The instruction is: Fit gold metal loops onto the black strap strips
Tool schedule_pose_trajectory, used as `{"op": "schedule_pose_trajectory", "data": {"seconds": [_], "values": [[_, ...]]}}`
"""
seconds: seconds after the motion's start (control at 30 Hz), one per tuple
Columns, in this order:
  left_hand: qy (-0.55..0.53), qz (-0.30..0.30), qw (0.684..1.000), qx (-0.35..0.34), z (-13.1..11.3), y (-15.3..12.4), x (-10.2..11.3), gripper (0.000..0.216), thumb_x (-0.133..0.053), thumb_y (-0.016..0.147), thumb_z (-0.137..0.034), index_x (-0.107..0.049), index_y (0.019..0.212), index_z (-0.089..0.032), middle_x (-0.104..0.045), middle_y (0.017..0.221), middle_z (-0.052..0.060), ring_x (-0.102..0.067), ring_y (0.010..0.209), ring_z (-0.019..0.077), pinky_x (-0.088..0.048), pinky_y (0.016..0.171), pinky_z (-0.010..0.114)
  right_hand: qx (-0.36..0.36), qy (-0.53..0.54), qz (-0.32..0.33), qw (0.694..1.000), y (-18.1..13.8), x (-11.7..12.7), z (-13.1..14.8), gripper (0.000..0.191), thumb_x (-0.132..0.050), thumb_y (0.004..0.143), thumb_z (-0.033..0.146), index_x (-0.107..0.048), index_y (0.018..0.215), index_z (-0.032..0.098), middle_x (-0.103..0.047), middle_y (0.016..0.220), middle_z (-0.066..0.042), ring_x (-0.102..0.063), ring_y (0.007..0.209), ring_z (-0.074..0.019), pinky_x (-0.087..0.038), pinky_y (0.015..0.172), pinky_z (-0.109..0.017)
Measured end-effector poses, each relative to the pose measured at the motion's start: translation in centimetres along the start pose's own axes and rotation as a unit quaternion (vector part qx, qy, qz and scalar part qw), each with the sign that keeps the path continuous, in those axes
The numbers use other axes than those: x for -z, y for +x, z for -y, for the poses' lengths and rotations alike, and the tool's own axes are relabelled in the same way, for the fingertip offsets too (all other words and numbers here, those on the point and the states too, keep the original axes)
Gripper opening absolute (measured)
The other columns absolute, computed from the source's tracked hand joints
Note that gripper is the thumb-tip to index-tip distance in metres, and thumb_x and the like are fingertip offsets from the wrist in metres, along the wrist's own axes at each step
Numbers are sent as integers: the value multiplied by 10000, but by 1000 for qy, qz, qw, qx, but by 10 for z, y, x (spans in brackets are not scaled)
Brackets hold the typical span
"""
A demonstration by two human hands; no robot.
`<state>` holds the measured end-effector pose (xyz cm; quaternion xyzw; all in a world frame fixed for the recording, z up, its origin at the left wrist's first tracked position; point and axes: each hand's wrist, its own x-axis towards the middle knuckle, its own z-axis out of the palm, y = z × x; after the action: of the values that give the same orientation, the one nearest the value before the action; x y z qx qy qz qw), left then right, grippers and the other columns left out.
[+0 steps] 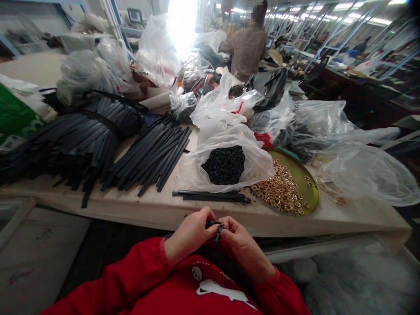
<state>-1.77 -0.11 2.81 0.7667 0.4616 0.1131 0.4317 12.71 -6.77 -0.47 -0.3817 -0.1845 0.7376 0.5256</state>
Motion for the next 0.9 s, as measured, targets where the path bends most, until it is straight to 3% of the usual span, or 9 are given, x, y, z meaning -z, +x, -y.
{"op": "schedule_pose_trajectory", "data": {"seconds": [0.17,0.3,0.4,0.47,0.6,0.77,0.9], "values": [[-68,63,995,-30,-5,-3,-1,130,-455,763,-210,-578,786,-174,-633,747,2,-558,674,134,-377,579,214,69,-54,-64,994,5,-1,-2,312,-699,684,251,-399,628,183,-485,658,55,-452,566,-71,-365,543,-197],[-138,131,982,5,-3,-2,-6,204,-374,808,-237,-520,688,-161,-560,613,-20,-483,513,95,-347,473,193,72,-160,-108,979,1,-6,-9,210,-615,753,380,-506,806,208,-510,602,52,-452,498,-86,-348,477,-207],[-189,205,960,13,1,-1,-7,238,-356,832,-289,-507,704,-158,-526,597,-30,-444,467,78,-338,441,181,104,-234,-120,959,-4,-2,-12,247,-589,764,416,-578,904,213,-580,769,1,-526,648,-118,-415,595,-237],[-204,230,952,7,1,-1,-6,268,-361,843,-342,-515,725,-157,-521,603,-30,-441,474,74,-336,444,177,90,-238,-112,960,-6,5,-11,284,-571,771,441,-609,936,213,-588,808,-12,-531,695,-125,-419,632,-241],[-230,261,938,13,0,-1,-1,272,-373,845,-375,-533,795,-161,-534,628,-26,-446,486,73,-344,460,177,32,-152,-65,986,-7,14,-3,341,-522,790,488,-625,943,201,-555,669,9,-487,582,-103,-401,567,-236],[-258,302,916,53,6,-3,-3,288,-386,829,-398,-509,721,-162,-526,583,-23,-450,455,80,-343,428,182,-11,-202,3,979,-6,3,8,325,-665,696,400,-621,953,207,-600,782,-11,-541,653,-129,-424,603,-253],[-245,294,921,76,13,-4,-10,276,-382,816,-391,-506,732,-160,-529,583,-15,-478,444,94,-362,411,192,-26,-175,-1,984,-5,-4,4,295,-709,655,318,-568,894,217,-587,748,24,-541,606,-106,-428,571,-233]]}}
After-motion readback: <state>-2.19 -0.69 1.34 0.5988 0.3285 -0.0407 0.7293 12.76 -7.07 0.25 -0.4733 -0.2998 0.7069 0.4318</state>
